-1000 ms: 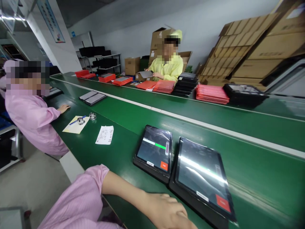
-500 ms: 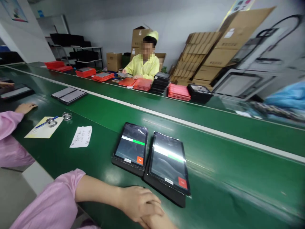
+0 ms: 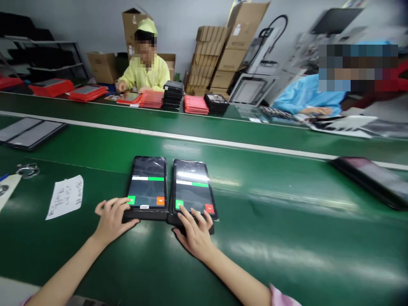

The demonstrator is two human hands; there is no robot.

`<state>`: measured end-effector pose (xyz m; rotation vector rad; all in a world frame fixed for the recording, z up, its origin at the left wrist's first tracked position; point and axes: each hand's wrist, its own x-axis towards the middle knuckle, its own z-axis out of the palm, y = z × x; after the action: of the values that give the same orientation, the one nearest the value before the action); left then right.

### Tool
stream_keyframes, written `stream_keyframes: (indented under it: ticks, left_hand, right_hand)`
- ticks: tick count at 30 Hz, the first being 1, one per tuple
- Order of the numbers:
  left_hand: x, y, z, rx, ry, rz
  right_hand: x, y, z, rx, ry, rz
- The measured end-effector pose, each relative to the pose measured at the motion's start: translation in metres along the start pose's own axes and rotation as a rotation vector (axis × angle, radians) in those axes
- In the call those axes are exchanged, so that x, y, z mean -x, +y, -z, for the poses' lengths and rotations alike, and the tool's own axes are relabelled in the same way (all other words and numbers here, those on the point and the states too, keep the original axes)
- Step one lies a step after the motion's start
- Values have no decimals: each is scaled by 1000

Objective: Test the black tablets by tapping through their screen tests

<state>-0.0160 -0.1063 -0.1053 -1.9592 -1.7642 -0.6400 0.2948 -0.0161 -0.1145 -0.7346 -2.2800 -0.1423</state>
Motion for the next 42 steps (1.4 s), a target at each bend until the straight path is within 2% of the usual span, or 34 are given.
stream_keyframes:
  ticks: [4,6,8,10,11,14,15,17,19,21,23,25,28,36,42]
  left_hand:
    - [6,-3,-4,-9,3,30]
    - [8,0,-4,10,28,73]
    - [5,1,-2,17,79,117]
    - [-10,-1,0,11,51,140]
    - [-22,-3,1,7,-16,139]
    - [-79,-9,-6,36,-327,93]
    - [-101,-11,-12,72,-409,67]
    - [-145,-12,-28,157,-540,-14]
    - [-180,-12,-46,177,-608,-54]
    - [-205,-13,-63,178,-675,-74]
    - [-220,-15,-77,215,-749,-101]
    - [-226,-17,-86,286,-794,-137]
    - [-228,-19,-92,335,-793,-153]
    - [-228,-6,-95,148,-692,-257]
    - [-229,-1,-95,154,-668,-250]
  right_hand:
    - [7,-8,-6,-19,-88,-62]
    - [8,-7,-3,-56,-49,-57]
    - [4,6,4,-74,54,-92]
    - [-6,34,10,-107,113,-263]
    - [-14,53,10,-145,112,-419]
    - [-42,116,-2,-428,102,-901]
    - [-50,134,-9,-476,105,-944]
    - [-63,162,-26,-526,105,-988]
    - [-68,177,-40,-553,98,-995]
    - [-67,184,-48,-588,92,-997]
    - [-62,187,-53,-617,90,-998]
    - [-58,191,-58,-627,89,-1005]
    - [-54,197,-67,-614,83,-1031]
    - [-50,201,-76,-518,59,-1087]
    - [-49,199,-72,-508,33,-1076]
